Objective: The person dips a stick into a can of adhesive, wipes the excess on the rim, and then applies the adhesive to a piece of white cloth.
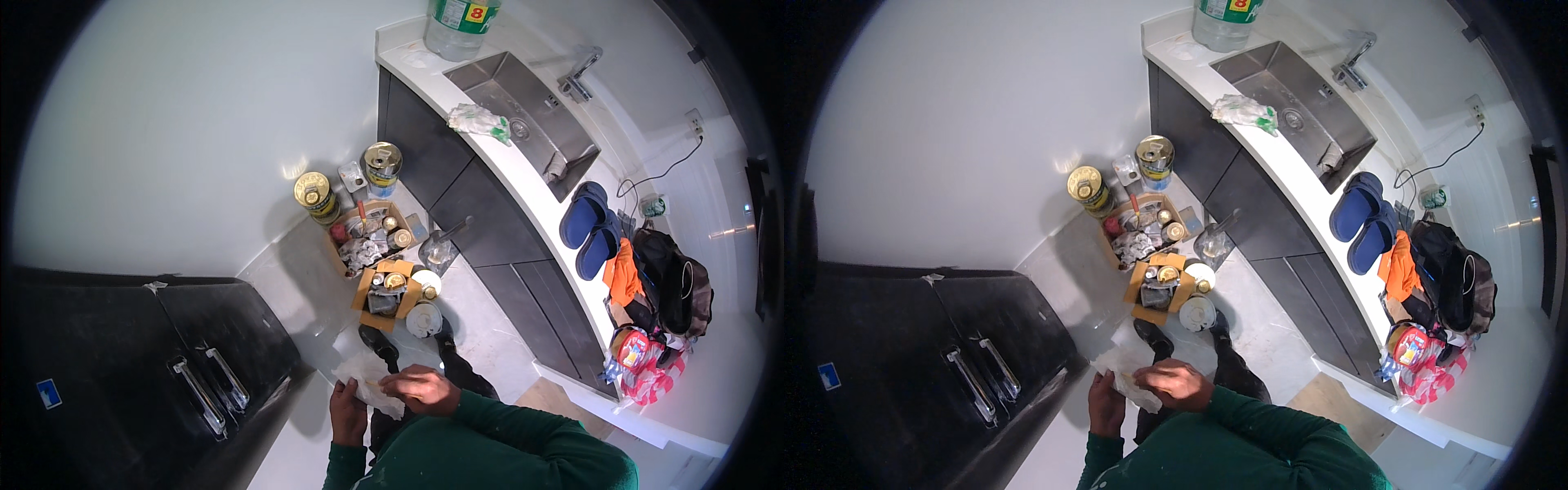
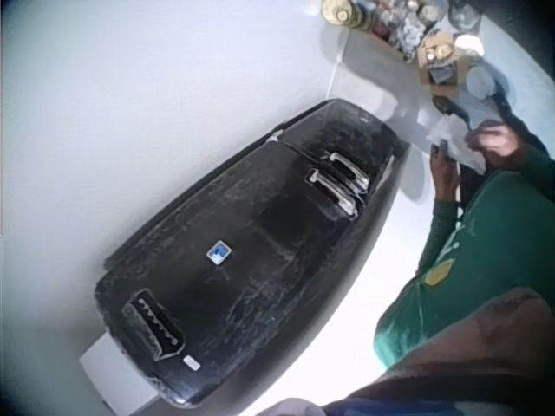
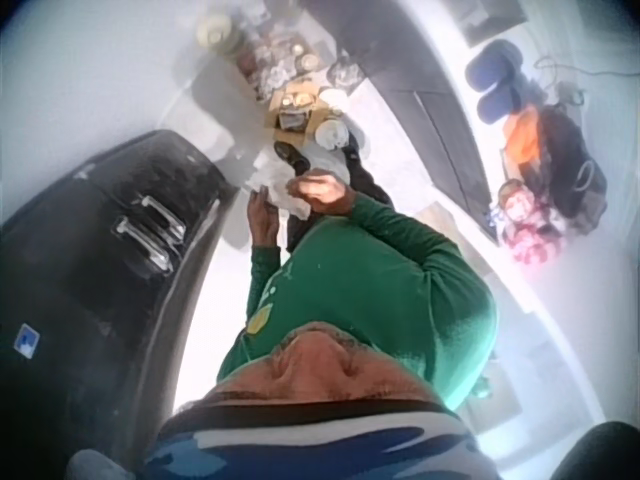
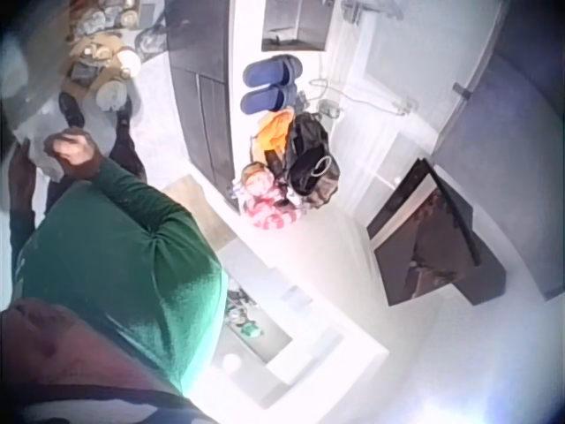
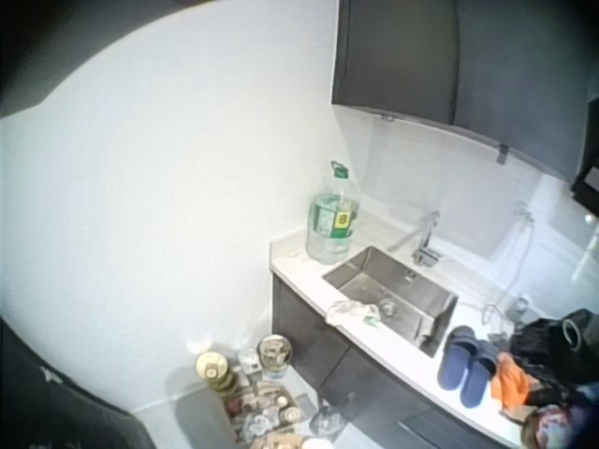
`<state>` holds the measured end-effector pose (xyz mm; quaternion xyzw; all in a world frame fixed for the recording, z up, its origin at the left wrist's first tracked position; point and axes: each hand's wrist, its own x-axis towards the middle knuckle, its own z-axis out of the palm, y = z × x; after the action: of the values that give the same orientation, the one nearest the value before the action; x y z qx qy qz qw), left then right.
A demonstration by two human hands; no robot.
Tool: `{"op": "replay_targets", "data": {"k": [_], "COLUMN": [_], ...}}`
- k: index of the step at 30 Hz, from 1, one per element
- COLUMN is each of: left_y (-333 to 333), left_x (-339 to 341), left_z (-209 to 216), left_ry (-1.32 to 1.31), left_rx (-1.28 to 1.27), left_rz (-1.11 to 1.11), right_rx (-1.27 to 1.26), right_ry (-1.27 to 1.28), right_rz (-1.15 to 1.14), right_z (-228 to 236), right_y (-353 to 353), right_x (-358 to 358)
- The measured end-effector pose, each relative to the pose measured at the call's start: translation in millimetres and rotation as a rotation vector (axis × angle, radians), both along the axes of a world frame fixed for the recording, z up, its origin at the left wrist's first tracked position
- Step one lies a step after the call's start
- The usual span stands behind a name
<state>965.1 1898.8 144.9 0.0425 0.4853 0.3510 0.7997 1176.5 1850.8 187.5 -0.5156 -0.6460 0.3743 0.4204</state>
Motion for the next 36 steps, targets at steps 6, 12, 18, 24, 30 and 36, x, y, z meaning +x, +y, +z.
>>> {"op": "replay_targets", "data": {"k": [6,12,18,24,30,36], "left_y": [3.3,2.7,1.3,2.3,12.4,-15.7], "left_x": [1.8,12.0,24.4,42.3,66.1,129.1], "left_z": [-0.5,-2.7,-18.2,-11.9,-3.6,0.9], "left_ry": [0.193,0.689,1.088,1.076,1.136,0.369], "left_rx": [0.180,0.512,0.971,1.207,0.923,0.938], "left_rz": [-0.122,-0.245,-0.554,-0.666,-0.811,-0.967], "right_rx": [-0.005,0.077,0.018,-0.377,-0.345,-0.478], "right_ry": [0.084,-0.070,-0.194,-0.058,0.288,0.400], "right_rz": [-0.046,-0.053,-0.102,-0.282,-0.614,-0.632], "right_z": [-16.0,-16.6,-25.8,-11.5,8.2,8.2], "right_y": [-10.5,-12.0,-27.7,-34.5,-59.1,-117.7], "right_x": [-3.2,-5.0,3.6,21.6,70.7,144.3]}}
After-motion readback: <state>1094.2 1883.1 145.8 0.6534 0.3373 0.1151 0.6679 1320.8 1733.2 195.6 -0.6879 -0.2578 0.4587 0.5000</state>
